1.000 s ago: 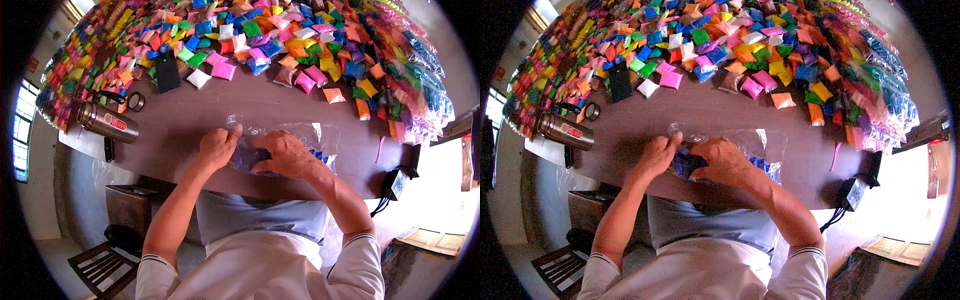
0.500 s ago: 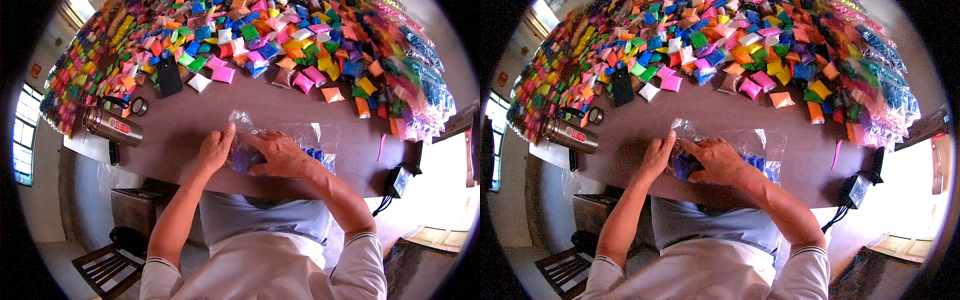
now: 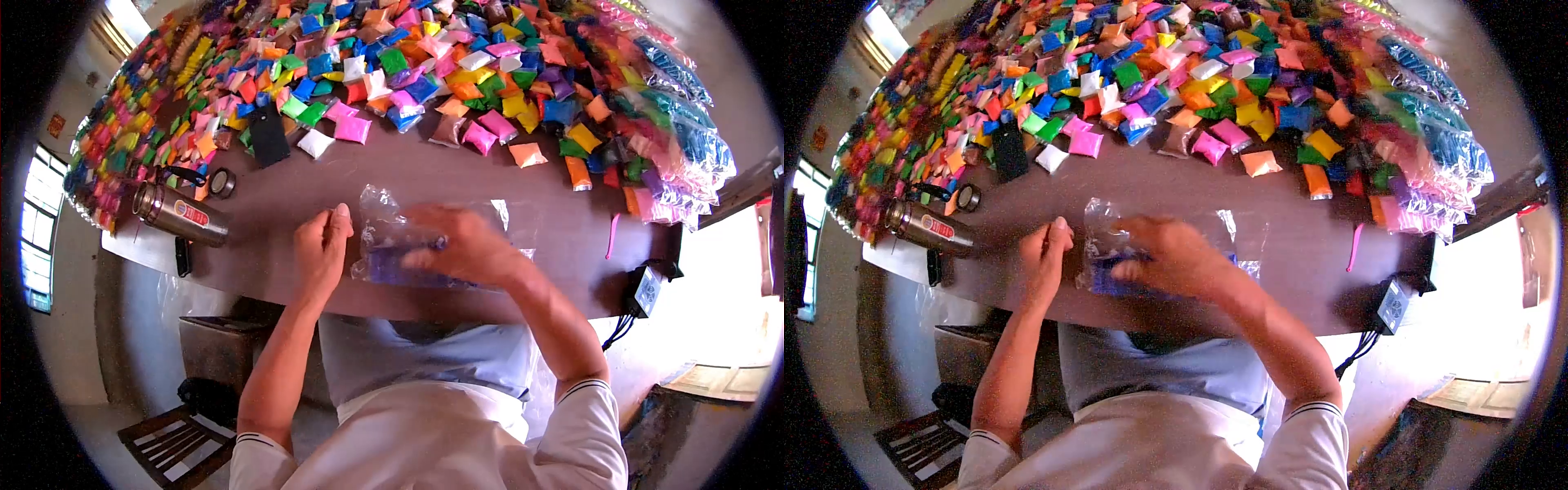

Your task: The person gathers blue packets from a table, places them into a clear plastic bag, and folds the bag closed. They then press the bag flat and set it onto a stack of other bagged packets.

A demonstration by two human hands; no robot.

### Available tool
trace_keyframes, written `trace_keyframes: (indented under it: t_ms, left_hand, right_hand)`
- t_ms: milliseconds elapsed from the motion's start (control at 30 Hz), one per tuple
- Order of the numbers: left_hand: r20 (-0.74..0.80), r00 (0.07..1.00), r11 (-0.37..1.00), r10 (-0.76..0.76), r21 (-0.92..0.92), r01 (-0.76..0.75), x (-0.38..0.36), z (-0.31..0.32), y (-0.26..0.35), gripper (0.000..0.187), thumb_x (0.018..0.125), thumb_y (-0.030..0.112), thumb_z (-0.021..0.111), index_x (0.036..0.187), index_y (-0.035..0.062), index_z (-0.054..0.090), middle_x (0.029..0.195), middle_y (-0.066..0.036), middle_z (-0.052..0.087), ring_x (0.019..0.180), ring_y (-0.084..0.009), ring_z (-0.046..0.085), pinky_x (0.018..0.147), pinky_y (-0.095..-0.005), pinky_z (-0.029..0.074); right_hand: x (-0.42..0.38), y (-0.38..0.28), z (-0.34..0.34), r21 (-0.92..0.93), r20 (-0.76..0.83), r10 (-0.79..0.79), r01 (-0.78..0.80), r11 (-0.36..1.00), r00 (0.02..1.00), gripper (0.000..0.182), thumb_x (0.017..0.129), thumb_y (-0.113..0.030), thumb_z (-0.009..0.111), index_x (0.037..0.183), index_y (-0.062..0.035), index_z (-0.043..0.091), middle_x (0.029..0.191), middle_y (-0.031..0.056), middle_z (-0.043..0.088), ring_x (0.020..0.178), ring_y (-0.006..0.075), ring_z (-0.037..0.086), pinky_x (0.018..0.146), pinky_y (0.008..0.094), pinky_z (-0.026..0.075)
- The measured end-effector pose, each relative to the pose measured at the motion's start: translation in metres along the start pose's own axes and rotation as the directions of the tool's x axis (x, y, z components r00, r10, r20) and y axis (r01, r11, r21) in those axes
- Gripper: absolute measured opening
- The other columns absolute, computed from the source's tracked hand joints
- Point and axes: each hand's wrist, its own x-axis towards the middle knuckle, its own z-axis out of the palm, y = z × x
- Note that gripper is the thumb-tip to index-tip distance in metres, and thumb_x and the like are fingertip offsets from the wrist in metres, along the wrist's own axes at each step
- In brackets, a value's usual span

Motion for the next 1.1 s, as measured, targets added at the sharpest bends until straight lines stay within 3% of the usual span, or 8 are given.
trace_keyframes:
  t_ms: [200, 267, 367, 533, 700, 800, 1000, 1100]
  left_hand:
    - [0.101, 0.973, 0.976, 0.208, -0.083, -0.2, -0.007, 0.016, 0.03, 0.036, 0.095, 0.031, 0.063, 0.08, -0.0009, 0.061, 0.086, -0.009, 0.063, 0.077, -0.0191, 0.06, 0.071, -0.031, 0.047]
    - [0.16, 0.947, 0.96, 0.277, -0.077, -0.268, -0.007, 0.022, 0.038, 0.033, 0.093, 0.03, 0.065, 0.081, -0.0004, 0.062, 0.092, -0.012, 0.065, 0.082, -0.0228, 0.063, 0.075, -0.0326, 0.049]
    - [0.408, 0.872, 0.958, 0.272, -0.031, -0.285, -0.009, 0.028, 0.049, 0.039, 0.089, 0.041, 0.066, 0.088, 0.0018, 0.065, 0.118, -0.02, 0.063, 0.111, -0.0327, 0.06, 0.096, -0.0397, 0.045]
    - [0.537, 0.757, 0.886, 0.371, 0.04, -0.462, -0.012, 0.029, 0.043, 0.035, 0.084, 0.038, 0.072, 0.086, 0.0035, 0.066, 0.122, -0.021, 0.061, 0.108, -0.0346, 0.061, 0.095, -0.0416, 0.046]
    - [0.539, 0.752, 0.864, 0.38, 0.083, -0.497, -0.014, 0.028, 0.037, 0.031, 0.082, 0.031, 0.076, 0.083, 0.0023, 0.066, 0.122, -0.019, 0.061, 0.106, -0.0334, 0.062, 0.095, -0.0408, 0.047]
    - [0.543, 0.763, 0.876, 0.349, 0.1, -0.472, -0.013, 0.033, 0.038, 0.026, 0.085, 0.025, 0.073, 0.082, 0.0005, 0.066, 0.123, -0.018, 0.061, 0.106, -0.0325, 0.062, 0.093, -0.0394, 0.048]
    - [0.458, 0.774, 0.844, 0.438, 0.086, -0.529, -0.009, 0.046, 0.031, 0.022, 0.089, 0.02, 0.069, 0.087, -0.0015, 0.066, 0.119, -0.017, 0.063, 0.102, -0.0325, 0.063, 0.09, -0.0398, 0.049]
    - [0.495, 0.813, 0.921, 0.307, 0.06, -0.384, -0.008, 0.051, 0.028, 0.02, 0.09, 0.018, 0.067, 0.089, -0.0022, 0.065, 0.107, -0.016, 0.067, 0.095, -0.0318, 0.065, 0.086, -0.038, 0.051]
  right_hand:
    - [-0.054, 0.008, -0.085, 0.073, -0.336, 0.34, -0.336, 0.939, 0.878, 0.025, 0.095, -0.018, 0.061, 0.112, 0.0007, 0.065, 0.094, 0.0139, 0.068, 0.087, 0.0126, 0.06, 0.077, 0.0284, 0.049]
    - [-0.075, 0.013, -0.086, 0.113, -0.291, 0.436, -0.422, 0.9, 0.852, 0.032, 0.093, -0.024, 0.065, 0.113, 0.0012, 0.064, 0.098, 0.0162, 0.068, 0.089, 0.0177, 0.064, 0.08, 0.0314, 0.05]
    - [-0.101, 0.025, -0.071, -0.02, -0.095, 0.32, -0.323, 0.946, 0.943, 0.063, 0.081, -0.043, 0.077, 0.121, 0.0027, 0.06, 0.12, 0.0235, 0.062, 0.114, 0.035, 0.06, 0.096, 0.0414, 0.047]
    - [-0.104, 0.02, -0.056, -0.214, -0.024, 0.277, -0.275, 0.937, 0.961, 0.074, 0.073, -0.038, 0.083, 0.13, 0.0003, 0.055, 0.128, 0.022, 0.058, 0.121, 0.0357, 0.053, 0.103, 0.0428, 0.042]
    - [-0.103, 0.031, -0.052, -0.001, -0.095, 0.41, -0.412, 0.911, 0.907, 0.036, 0.078, -0.014, 0.075, 0.112, -0.0042, 0.067, 0.112, 0.0164, 0.068, 0.104, 0.0335, 0.063, 0.094, 0.0409, 0.048]
    - [-0.105, 0.038, -0.052, -0.108, -0.131, 0.3, -0.314, 0.943, 0.945, 0.022, 0.081, -0.009, 0.071, 0.101, -0.0028, 0.07, 0.101, 0.0157, 0.07, 0.095, 0.0333, 0.065, 0.089, 0.0401, 0.05]
    - [-0.11, 0.047, -0.055, -0.036, -0.087, 0.336, -0.34, 0.94, 0.938, 0.02, 0.083, -0.008, 0.068, 0.102, -0.0034, 0.069, 0.097, 0.0151, 0.07, 0.093, 0.0333, 0.066, 0.087, 0.0403, 0.051]
    - [-0.11, 0.051, -0.058, 0.026, -0.044, 0.383, -0.382, 0.924, 0.923, 0.023, 0.083, -0.011, 0.069, 0.105, -0.0027, 0.068, 0.1, 0.0162, 0.069, 0.095, 0.034, 0.065, 0.087, 0.0411, 0.05]
